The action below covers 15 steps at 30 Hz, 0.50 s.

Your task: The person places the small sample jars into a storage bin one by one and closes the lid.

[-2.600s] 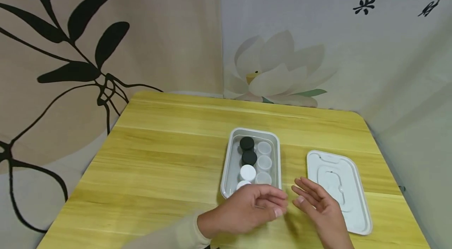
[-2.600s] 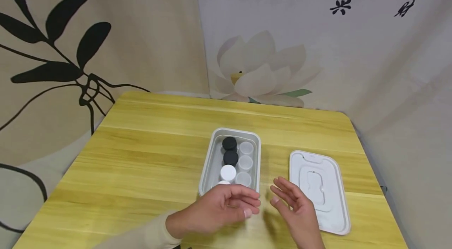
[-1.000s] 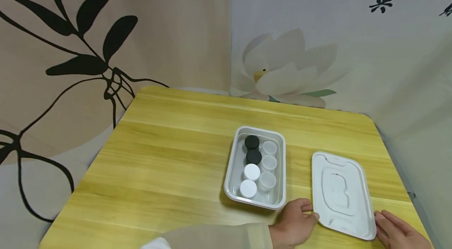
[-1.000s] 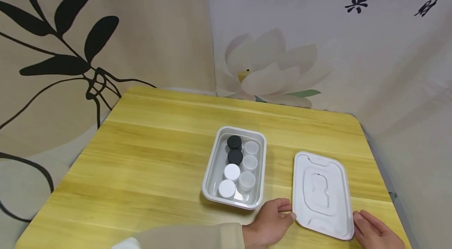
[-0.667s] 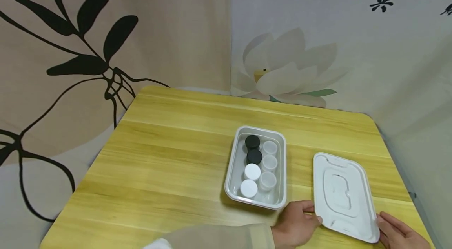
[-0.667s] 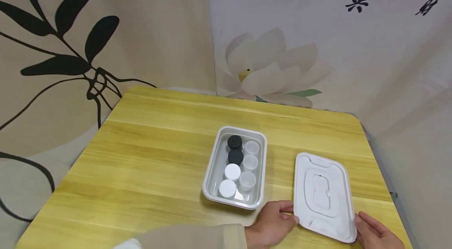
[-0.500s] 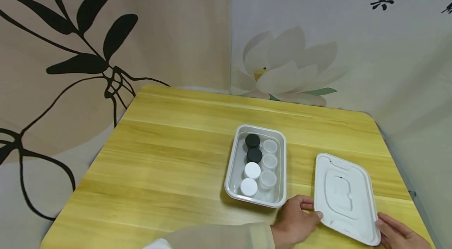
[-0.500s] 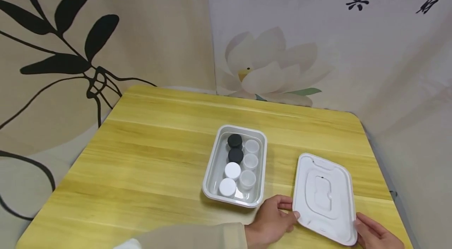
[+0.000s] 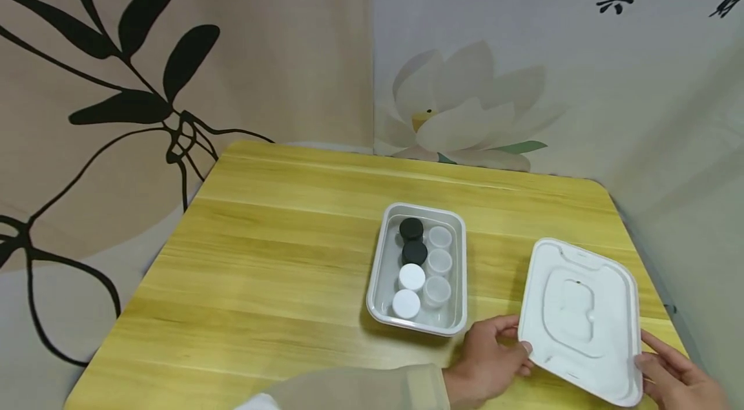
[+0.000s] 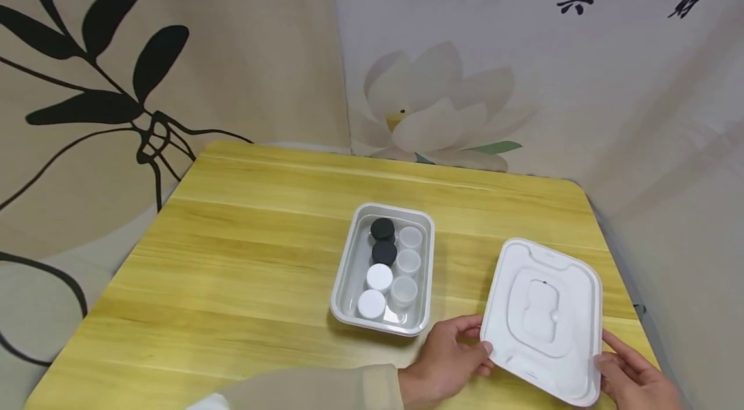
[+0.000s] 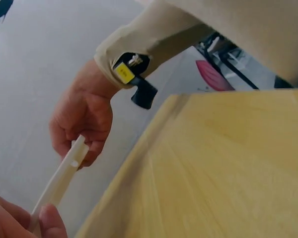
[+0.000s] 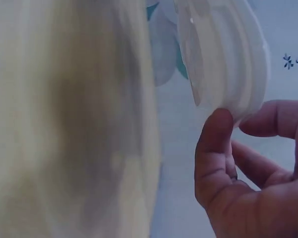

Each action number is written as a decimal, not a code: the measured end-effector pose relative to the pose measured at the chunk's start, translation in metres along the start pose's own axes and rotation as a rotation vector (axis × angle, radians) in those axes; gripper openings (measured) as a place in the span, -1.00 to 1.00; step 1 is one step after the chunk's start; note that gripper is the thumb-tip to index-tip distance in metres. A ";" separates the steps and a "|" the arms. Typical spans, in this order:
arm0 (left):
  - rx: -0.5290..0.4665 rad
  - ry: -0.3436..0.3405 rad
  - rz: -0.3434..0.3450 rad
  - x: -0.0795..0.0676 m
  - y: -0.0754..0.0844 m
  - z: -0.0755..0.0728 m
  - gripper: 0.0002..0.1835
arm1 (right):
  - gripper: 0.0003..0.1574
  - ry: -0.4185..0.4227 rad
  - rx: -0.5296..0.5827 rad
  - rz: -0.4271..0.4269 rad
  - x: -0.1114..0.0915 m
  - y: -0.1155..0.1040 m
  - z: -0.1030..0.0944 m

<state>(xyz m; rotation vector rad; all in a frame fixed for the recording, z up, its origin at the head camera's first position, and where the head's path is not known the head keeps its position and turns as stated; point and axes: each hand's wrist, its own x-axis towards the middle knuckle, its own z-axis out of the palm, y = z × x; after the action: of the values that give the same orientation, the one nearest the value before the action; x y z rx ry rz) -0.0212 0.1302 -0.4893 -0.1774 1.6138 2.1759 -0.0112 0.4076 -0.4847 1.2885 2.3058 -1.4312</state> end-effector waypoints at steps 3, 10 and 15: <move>-0.011 -0.029 0.002 -0.005 0.006 0.000 -0.55 | -0.27 0.042 0.049 -0.023 -0.010 -0.012 -0.004; 0.046 -0.162 0.111 -0.018 0.025 -0.006 -0.50 | -0.38 -0.054 0.473 -0.354 -0.023 -0.035 -0.018; 0.061 -0.232 0.219 -0.024 0.047 -0.019 -0.45 | -0.35 -0.200 0.615 -0.666 -0.023 -0.053 -0.018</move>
<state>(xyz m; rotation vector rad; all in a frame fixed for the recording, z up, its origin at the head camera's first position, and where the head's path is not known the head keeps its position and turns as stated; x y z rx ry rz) -0.0207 0.0951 -0.4457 0.2734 1.6263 2.2057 -0.0299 0.3989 -0.4276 0.3864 2.3393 -2.4803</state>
